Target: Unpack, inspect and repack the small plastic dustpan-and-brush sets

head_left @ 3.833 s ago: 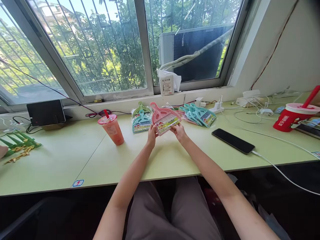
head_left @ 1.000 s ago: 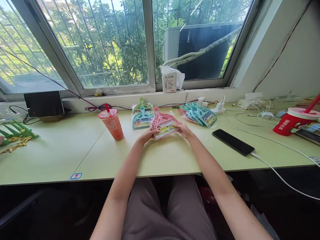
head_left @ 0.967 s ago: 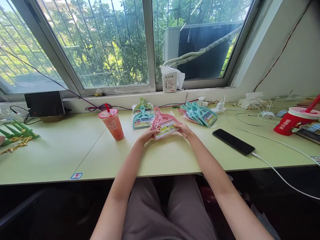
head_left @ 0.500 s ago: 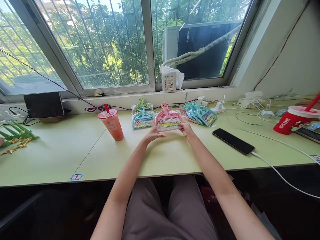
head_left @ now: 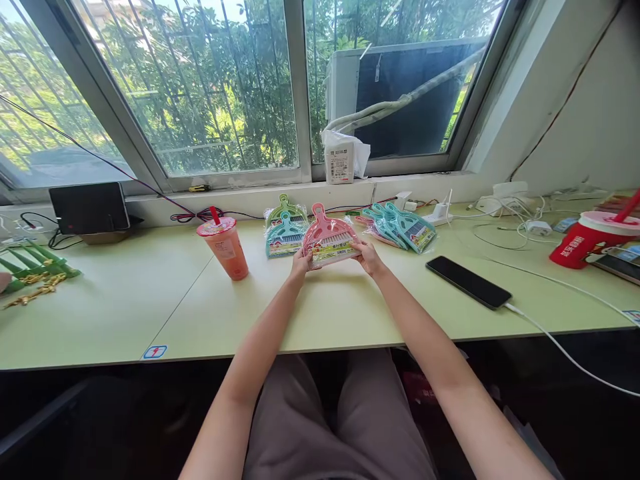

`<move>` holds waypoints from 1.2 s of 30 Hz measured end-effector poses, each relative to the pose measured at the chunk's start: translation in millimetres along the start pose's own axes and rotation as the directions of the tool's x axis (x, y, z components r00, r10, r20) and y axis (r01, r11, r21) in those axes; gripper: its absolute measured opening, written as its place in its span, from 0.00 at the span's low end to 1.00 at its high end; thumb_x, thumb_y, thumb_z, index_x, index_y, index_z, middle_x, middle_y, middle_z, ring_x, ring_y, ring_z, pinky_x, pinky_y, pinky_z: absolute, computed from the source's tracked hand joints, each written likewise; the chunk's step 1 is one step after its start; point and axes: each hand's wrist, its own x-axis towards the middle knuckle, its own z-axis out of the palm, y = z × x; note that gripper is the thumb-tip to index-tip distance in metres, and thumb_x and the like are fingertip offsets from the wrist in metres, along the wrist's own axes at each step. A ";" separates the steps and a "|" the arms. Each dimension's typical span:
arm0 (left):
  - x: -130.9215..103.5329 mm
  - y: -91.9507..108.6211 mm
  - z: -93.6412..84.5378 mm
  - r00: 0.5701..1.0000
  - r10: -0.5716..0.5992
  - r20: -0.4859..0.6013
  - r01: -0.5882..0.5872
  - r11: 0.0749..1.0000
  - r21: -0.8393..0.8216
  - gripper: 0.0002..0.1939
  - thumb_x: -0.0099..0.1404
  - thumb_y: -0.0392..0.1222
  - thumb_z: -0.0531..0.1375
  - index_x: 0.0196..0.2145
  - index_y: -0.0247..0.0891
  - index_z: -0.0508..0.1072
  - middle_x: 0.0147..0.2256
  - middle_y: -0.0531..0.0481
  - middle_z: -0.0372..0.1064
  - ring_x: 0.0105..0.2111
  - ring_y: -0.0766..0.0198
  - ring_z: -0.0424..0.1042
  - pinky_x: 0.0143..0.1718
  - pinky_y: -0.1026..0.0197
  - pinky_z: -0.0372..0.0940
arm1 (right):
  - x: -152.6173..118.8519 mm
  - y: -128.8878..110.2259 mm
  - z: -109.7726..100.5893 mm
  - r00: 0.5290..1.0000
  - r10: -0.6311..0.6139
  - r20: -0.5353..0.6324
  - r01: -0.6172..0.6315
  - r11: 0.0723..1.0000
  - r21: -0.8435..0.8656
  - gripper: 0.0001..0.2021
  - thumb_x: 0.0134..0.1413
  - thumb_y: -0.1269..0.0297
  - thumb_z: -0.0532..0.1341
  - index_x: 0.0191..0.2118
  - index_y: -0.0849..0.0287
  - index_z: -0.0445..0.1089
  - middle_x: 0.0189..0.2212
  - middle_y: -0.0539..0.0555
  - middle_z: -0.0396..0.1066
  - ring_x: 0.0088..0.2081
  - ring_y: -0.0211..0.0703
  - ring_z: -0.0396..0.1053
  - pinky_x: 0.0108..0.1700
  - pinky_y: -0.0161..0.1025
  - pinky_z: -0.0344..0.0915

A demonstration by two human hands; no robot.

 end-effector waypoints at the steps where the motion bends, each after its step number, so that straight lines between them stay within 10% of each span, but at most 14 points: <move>1: 0.1 0.0 0.0 1.000 -0.012 -0.006 0.012 1.000 0.008 0.17 0.58 0.35 0.65 0.46 0.35 0.71 0.39 0.45 0.73 0.30 0.62 0.73 0.30 0.54 0.76 | 0.2 1.0 -0.1 1.000 -0.004 0.000 0.004 1.000 -0.007 0.06 0.44 0.72 0.65 0.33 0.60 0.73 0.31 0.53 0.78 0.32 0.41 0.75 0.33 0.36 0.74; 9: -3.5 -0.2 2.9 0.995 0.095 0.016 -0.096 0.992 0.076 0.20 0.58 0.38 0.64 0.47 0.36 0.65 0.52 0.37 0.69 0.38 0.53 0.75 0.29 0.51 0.75 | 1.9 2.4 -0.8 0.999 -0.008 -0.033 0.007 0.999 -0.034 0.06 0.44 0.69 0.65 0.33 0.58 0.73 0.29 0.51 0.77 0.30 0.40 0.74 0.33 0.37 0.73; 21: -2.0 -4.0 -0.7 0.952 0.304 0.034 -0.305 0.947 0.104 0.32 0.46 0.44 0.73 0.45 0.36 0.66 0.48 0.37 0.72 0.49 0.50 0.72 0.51 0.48 0.67 | 0.2 5.6 4.0 0.999 -0.022 -0.034 0.017 0.992 -0.124 0.08 0.47 0.63 0.65 0.36 0.57 0.72 0.32 0.52 0.78 0.33 0.42 0.75 0.33 0.37 0.74; 30: 1.5 -8.7 -3.0 0.942 0.334 0.021 -0.334 0.933 0.133 0.30 0.46 0.47 0.73 0.42 0.39 0.64 0.43 0.43 0.72 0.43 0.53 0.73 0.44 0.52 0.69 | -5.9 5.7 5.5 0.994 -0.105 0.001 0.099 0.932 -0.350 0.27 0.33 0.56 0.75 0.43 0.59 0.73 0.40 0.56 0.78 0.39 0.50 0.76 0.35 0.43 0.77; 36: 1.4 -7.7 -0.8 0.950 0.307 0.057 -0.309 0.951 0.019 0.30 0.47 0.47 0.73 0.42 0.39 0.63 0.46 0.42 0.72 0.44 0.53 0.73 0.45 0.52 0.69 | -2.9 4.1 3.7 1.000 -0.016 -0.010 0.013 0.969 -0.245 0.14 0.54 0.56 0.65 0.43 0.59 0.72 0.40 0.56 0.78 0.36 0.46 0.77 0.33 0.43 0.78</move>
